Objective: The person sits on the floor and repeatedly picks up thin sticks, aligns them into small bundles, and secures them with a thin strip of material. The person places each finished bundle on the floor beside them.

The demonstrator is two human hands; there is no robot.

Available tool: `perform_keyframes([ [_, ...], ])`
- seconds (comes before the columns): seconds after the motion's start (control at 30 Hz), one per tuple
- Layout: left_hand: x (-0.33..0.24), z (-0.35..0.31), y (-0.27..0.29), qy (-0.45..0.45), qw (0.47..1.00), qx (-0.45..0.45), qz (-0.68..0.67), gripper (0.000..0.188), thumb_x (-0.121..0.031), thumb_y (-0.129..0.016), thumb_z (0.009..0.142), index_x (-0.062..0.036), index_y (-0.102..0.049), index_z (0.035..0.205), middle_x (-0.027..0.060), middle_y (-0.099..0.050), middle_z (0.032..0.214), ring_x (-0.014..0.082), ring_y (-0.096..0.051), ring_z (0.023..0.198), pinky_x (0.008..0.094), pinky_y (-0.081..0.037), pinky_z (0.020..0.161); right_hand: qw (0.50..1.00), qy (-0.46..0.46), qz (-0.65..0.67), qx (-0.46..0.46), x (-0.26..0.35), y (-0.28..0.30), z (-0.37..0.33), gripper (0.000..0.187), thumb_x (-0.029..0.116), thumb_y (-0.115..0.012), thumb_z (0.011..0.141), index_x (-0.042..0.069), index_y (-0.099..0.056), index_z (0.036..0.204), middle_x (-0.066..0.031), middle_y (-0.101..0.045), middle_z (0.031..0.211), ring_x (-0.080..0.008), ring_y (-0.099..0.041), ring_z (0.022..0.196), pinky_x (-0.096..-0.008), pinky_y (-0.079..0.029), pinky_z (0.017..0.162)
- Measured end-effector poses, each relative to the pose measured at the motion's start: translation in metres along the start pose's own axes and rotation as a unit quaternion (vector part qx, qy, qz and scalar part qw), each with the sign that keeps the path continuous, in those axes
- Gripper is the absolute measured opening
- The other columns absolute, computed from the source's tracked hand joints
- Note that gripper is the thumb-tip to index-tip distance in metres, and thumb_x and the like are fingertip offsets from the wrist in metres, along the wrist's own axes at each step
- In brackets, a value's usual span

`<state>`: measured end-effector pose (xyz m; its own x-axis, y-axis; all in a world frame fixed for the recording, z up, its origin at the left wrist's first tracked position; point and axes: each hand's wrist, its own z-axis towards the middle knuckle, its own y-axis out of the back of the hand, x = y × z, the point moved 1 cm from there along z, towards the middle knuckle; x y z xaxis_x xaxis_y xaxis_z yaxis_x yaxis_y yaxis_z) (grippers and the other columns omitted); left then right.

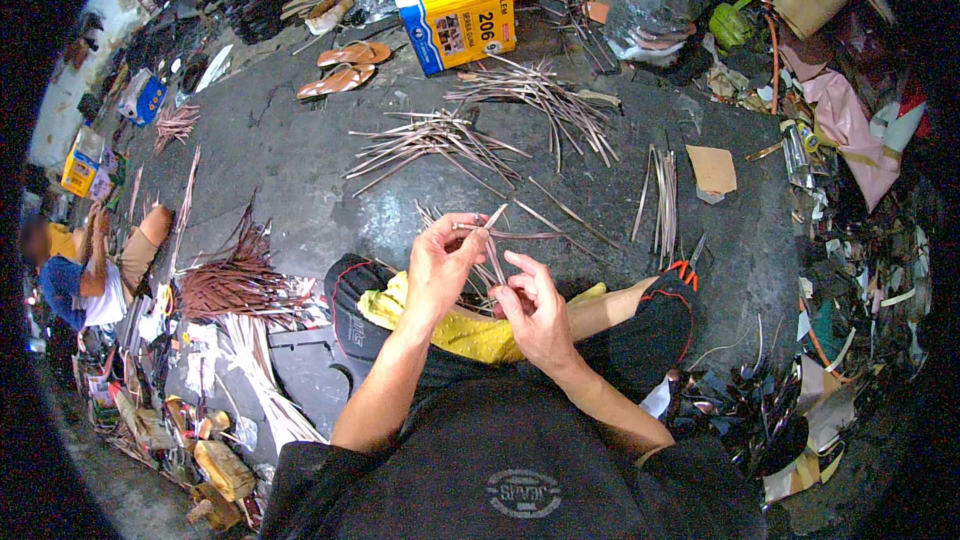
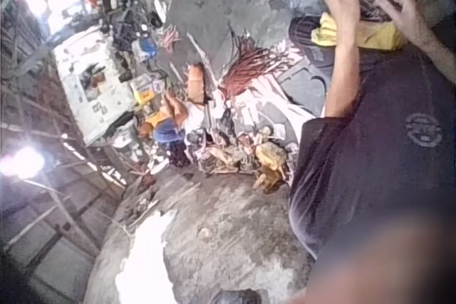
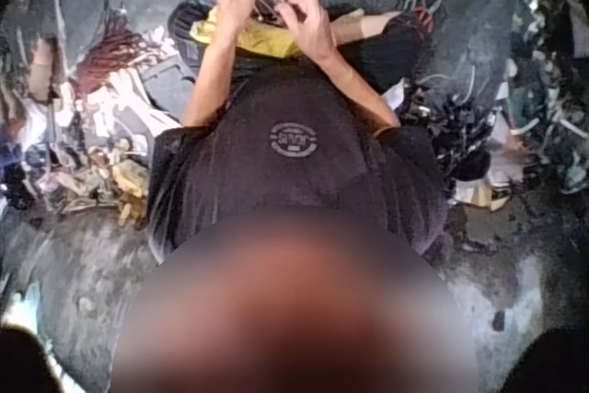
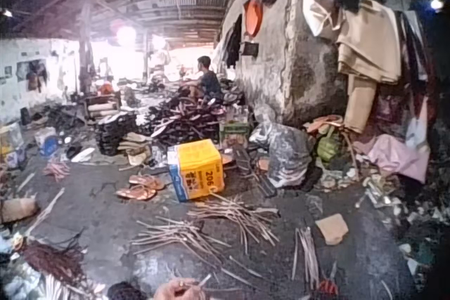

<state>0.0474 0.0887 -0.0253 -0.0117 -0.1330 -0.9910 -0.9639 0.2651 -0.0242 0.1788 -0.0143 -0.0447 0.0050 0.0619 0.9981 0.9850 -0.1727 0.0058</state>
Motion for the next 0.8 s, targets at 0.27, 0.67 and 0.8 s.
perform_keyframes([
  [0.27,-0.007,-0.004,-0.004,-0.053,0.989,-0.01,0.137,0.023,-0.007,-0.068,0.091,-0.0013,-0.068,0.114,0.0102,-0.075,0.09,0.0133,-0.071,0.079,0.0274,-0.055,0.07,0.995,0.075,0.048,0.037,0.023,0.013,0.021,0.016,0.009,-0.059,0.1,-0.002,-0.063,0.111,-0.0058,-0.067,0.087,-0.0105,-0.065,0.077,-0.0253,-0.055,0.071],
  [0.67,-0.015,-0.02,-0.004,-0.175,0.943,-0.005,0.282,0.033,0.0,-0.067,0.088,-0.0049,-0.063,0.12,0.0164,-0.074,0.098,0.0288,-0.075,0.089,0.0364,-0.058,0.077,0.975,-0.105,-0.152,0.125,0.055,0.023,0.058,0.024,0.021,-0.066,0.094,-0.002,-0.067,0.087,-0.0048,-0.064,0.064,-0.0096,-0.057,0.054,-0.0295,-0.045,0.049],
  [0.8,-0.017,-0.02,-0.002,-0.232,0.917,0.033,0.323,0.035,0.001,-0.066,0.087,-0.0066,-0.063,0.121,0.0165,-0.073,0.104,0.0322,-0.073,0.091,0.0393,-0.059,0.078,0.958,-0.046,-0.221,0.175,0.053,0.029,0.068,0.026,0.022,-0.066,0.091,-0.002,-0.068,0.083,-0.009,-0.067,0.065,-0.0126,-0.057,0.053,-0.0344,-0.047,0.051],
])
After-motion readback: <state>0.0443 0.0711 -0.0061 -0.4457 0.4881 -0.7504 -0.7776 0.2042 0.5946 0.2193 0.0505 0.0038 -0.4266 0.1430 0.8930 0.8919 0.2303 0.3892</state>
